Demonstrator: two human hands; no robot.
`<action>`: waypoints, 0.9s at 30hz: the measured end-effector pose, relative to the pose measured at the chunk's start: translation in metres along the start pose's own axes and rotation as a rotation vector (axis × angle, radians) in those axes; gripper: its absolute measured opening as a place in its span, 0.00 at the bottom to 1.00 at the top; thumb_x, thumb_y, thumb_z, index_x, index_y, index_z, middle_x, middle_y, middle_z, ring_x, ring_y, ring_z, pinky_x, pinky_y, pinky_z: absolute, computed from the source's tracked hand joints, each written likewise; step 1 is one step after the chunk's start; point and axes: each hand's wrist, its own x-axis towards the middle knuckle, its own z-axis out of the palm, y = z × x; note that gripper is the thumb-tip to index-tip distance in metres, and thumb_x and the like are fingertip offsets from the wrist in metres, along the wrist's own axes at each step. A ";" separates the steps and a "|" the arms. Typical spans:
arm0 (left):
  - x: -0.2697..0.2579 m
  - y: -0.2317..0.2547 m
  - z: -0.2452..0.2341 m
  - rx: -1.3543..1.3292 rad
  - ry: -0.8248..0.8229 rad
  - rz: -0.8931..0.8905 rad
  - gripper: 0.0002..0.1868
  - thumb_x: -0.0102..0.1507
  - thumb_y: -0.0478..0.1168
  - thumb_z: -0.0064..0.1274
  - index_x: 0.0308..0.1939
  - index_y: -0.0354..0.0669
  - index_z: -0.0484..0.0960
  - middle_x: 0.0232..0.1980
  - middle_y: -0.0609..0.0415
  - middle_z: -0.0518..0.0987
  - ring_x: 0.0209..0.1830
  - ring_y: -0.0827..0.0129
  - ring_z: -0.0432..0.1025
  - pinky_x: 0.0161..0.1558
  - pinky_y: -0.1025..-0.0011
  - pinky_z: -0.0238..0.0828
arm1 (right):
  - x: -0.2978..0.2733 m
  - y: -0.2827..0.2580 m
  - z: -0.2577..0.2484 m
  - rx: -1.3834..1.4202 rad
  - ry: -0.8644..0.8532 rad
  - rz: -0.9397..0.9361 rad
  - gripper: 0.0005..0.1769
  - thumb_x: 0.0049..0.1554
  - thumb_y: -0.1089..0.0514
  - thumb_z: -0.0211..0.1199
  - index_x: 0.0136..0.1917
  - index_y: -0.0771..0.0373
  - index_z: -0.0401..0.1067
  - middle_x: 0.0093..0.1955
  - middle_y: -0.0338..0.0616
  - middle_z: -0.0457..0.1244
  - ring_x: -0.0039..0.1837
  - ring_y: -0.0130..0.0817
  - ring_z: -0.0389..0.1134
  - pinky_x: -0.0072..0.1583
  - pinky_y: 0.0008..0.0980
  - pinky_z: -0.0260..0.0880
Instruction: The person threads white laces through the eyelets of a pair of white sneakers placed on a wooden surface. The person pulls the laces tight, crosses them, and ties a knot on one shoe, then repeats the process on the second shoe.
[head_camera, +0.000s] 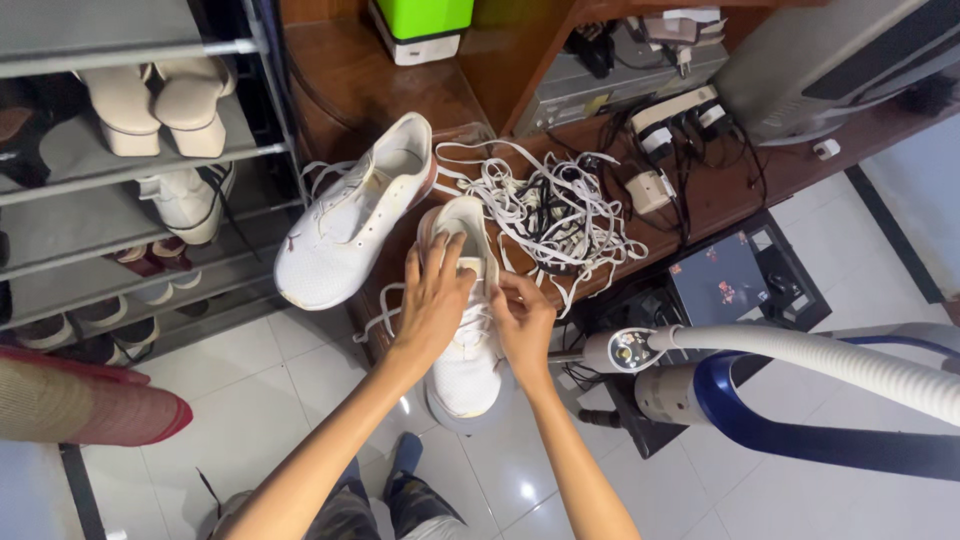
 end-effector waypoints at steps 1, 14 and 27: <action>0.001 0.001 0.001 -0.020 -0.004 -0.008 0.09 0.60 0.38 0.52 0.39 0.36 0.83 0.70 0.40 0.65 0.74 0.47 0.56 0.69 0.41 0.53 | 0.000 0.006 -0.002 0.009 -0.004 -0.018 0.11 0.62 0.63 0.64 0.58 0.70 0.76 0.48 0.38 0.70 0.47 0.21 0.71 0.48 0.24 0.73; 0.001 0.018 0.012 -0.162 0.063 -0.057 0.10 0.60 0.36 0.53 0.42 0.36 0.84 0.67 0.43 0.66 0.69 0.51 0.60 0.71 0.43 0.53 | 0.000 0.028 -0.013 0.185 -0.051 0.167 0.14 0.64 0.57 0.63 0.59 0.68 0.78 0.48 0.35 0.69 0.47 0.20 0.65 0.50 0.22 0.66; 0.012 0.014 0.015 0.137 0.079 0.160 0.14 0.56 0.38 0.51 0.44 0.41 0.84 0.62 0.50 0.72 0.69 0.55 0.62 0.75 0.47 0.47 | -0.003 0.012 -0.011 0.128 -0.043 0.097 0.13 0.65 0.60 0.59 0.59 0.68 0.76 0.50 0.37 0.69 0.49 0.22 0.69 0.53 0.26 0.73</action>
